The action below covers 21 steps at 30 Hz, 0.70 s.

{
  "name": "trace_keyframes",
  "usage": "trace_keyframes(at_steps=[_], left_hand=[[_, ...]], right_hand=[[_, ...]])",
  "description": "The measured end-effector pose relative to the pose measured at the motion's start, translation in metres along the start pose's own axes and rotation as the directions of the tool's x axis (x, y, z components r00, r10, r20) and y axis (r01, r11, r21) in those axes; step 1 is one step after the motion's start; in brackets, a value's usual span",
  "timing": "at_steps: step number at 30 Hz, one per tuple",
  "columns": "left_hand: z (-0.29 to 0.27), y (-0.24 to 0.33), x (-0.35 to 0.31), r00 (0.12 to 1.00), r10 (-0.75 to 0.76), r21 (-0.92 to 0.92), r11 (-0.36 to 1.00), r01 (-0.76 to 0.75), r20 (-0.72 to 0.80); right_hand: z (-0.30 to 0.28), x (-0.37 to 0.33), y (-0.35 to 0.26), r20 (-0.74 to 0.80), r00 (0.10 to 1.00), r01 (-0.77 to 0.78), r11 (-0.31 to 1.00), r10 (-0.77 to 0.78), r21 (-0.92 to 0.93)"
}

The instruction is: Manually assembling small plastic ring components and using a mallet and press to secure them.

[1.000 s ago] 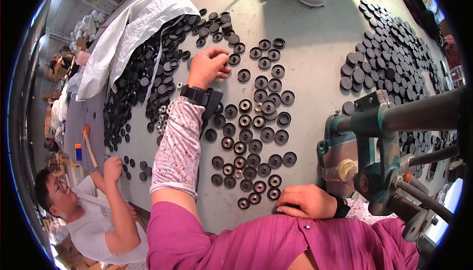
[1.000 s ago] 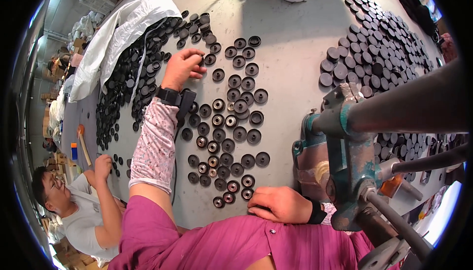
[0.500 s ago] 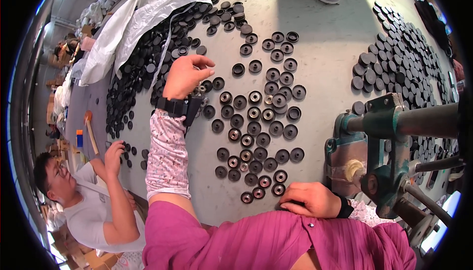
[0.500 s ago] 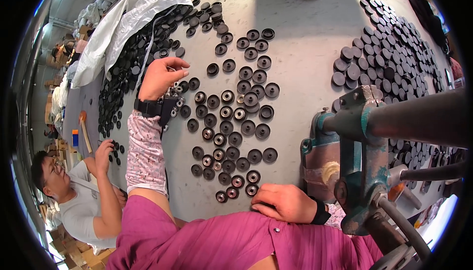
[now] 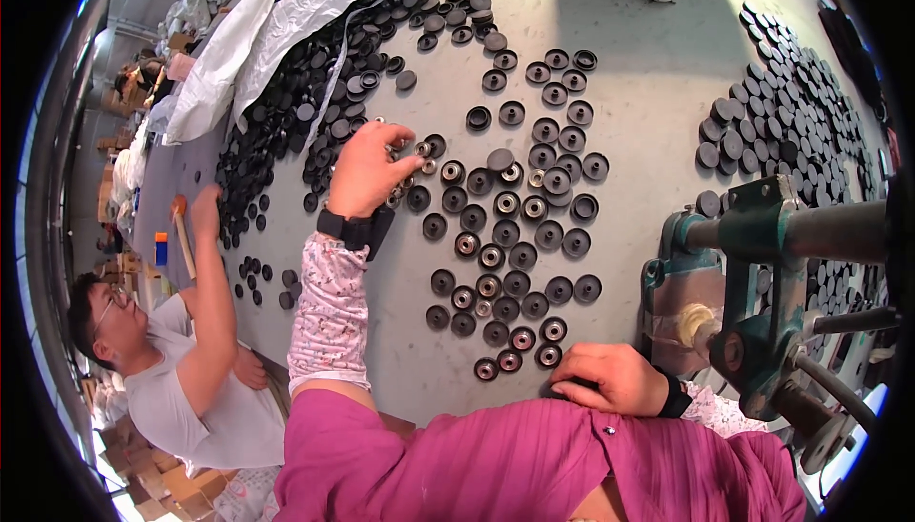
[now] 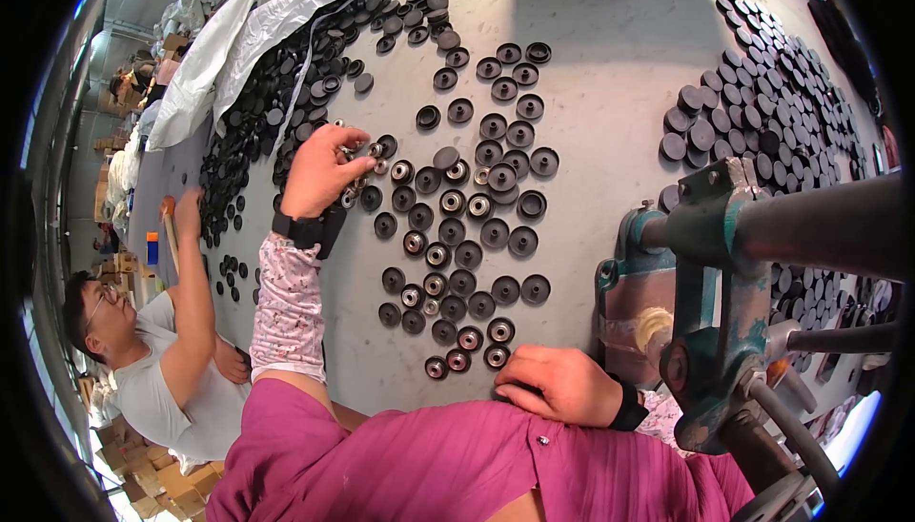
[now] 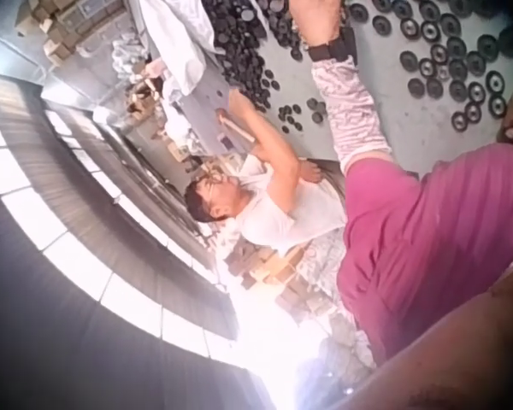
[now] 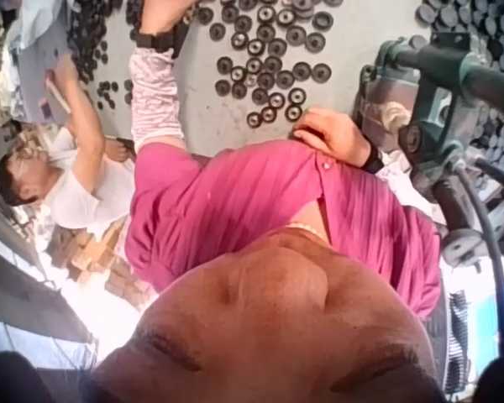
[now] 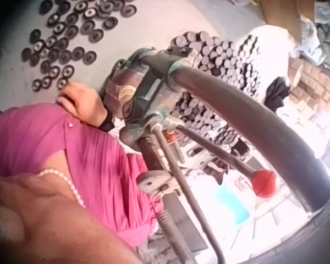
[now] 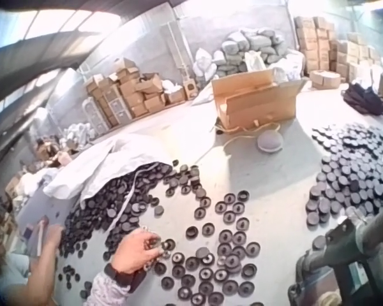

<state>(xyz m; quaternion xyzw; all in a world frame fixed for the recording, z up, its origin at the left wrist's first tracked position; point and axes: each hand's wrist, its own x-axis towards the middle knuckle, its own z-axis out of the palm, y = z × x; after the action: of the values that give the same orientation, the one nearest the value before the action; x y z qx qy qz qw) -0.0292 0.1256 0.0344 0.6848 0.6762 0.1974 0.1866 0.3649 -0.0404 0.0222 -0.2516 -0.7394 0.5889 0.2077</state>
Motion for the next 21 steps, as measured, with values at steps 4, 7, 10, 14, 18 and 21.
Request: trace_keyframes(at_steps=[4,7,10,14,18,21], left_hand=[[0.013,0.011,-0.004,0.995,0.067,-0.104,0.993,-0.060,0.070],[0.013,0.015,-0.013,0.994,0.108,-0.141,0.984,-0.109,-0.017],[0.012,0.016,-0.020,1.000,0.003,-0.044,0.999,-0.002,0.016],[0.021,0.023,-0.026,0.994,0.104,0.027,0.994,-0.103,-0.034],[0.016,0.021,-0.019,0.998,-0.018,-0.066,0.998,0.021,0.053],[0.018,0.025,-0.006,0.984,-0.112,-0.295,0.944,0.149,0.139]], right_hand=[[0.000,0.001,-0.001,0.003,1.000,-0.004,1.000,0.004,-0.003],[-0.001,0.001,0.000,-0.004,1.000,0.002,1.000,-0.002,0.003],[-0.001,0.001,0.002,-0.016,1.000,0.000,1.000,0.000,-0.006],[-0.002,0.002,0.000,-0.003,1.000,0.000,1.000,0.000,-0.001],[0.000,0.001,0.002,-0.017,0.999,0.030,1.000,-0.030,0.006],[0.001,0.000,0.003,-0.016,1.000,0.023,1.000,-0.023,-0.001]])
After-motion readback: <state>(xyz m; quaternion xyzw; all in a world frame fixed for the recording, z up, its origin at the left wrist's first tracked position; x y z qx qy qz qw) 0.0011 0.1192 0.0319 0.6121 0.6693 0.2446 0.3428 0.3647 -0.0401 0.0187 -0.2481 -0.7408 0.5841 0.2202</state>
